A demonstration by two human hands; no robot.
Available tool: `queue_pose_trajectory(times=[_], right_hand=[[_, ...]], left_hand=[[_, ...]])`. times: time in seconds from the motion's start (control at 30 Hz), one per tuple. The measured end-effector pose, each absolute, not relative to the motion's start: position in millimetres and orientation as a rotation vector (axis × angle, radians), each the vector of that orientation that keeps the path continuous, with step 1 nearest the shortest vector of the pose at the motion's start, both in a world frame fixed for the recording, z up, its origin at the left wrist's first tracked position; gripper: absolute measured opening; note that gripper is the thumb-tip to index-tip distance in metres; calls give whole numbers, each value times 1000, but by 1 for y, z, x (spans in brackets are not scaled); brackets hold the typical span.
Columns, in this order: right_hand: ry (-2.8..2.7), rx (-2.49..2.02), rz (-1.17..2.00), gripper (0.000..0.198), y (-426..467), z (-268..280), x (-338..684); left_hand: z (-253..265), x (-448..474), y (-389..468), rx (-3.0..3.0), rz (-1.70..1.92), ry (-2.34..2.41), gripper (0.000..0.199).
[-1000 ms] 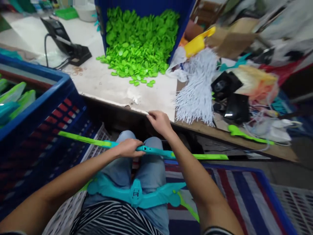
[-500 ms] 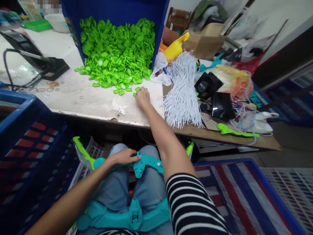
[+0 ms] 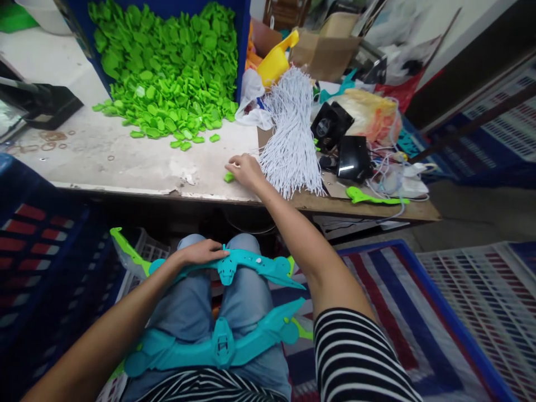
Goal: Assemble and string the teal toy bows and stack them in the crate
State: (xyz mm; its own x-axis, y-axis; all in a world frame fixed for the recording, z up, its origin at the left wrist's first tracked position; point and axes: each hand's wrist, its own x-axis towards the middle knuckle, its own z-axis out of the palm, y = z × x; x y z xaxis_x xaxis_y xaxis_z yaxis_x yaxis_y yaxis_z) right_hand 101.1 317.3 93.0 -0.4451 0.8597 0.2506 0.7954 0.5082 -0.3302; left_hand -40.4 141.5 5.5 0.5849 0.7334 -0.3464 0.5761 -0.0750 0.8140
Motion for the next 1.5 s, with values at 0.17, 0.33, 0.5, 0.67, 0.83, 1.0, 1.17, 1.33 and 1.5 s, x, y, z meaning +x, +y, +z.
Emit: queue_pose_trajectory(times=[0.17,0.33,0.5,0.67,0.83,1.0,1.17,1.33,1.5], right_hand=[[-2393,-1369,111,27,290,85,96],[-2471,-981,213,26,206,73,117],[-2618,-749,249,30,104,25,157],[-2562,-835,158,29,83,-6,163],[-2433,-1010,197,27,82,-13,156],[-2321,-1275,410,29,79,-10,155],[-2345,-1493,540,67,83,-1,150],[-2498,-1458,468,60,88,13,153],[-2595,-1198,739,26,159,55,137]], left_hand=[[10,-43,144,1690,172,1104,53],[9,-46,149,1603,138,1139,42],[8,-45,146,1546,159,1161,44],[9,-40,141,1559,173,1181,47],[12,-45,140,1631,84,1123,49],[15,-47,137,1744,31,1066,55],[11,-40,135,1712,85,1169,51],[13,-36,133,1733,96,1212,46],[12,-33,133,1817,64,1166,49]])
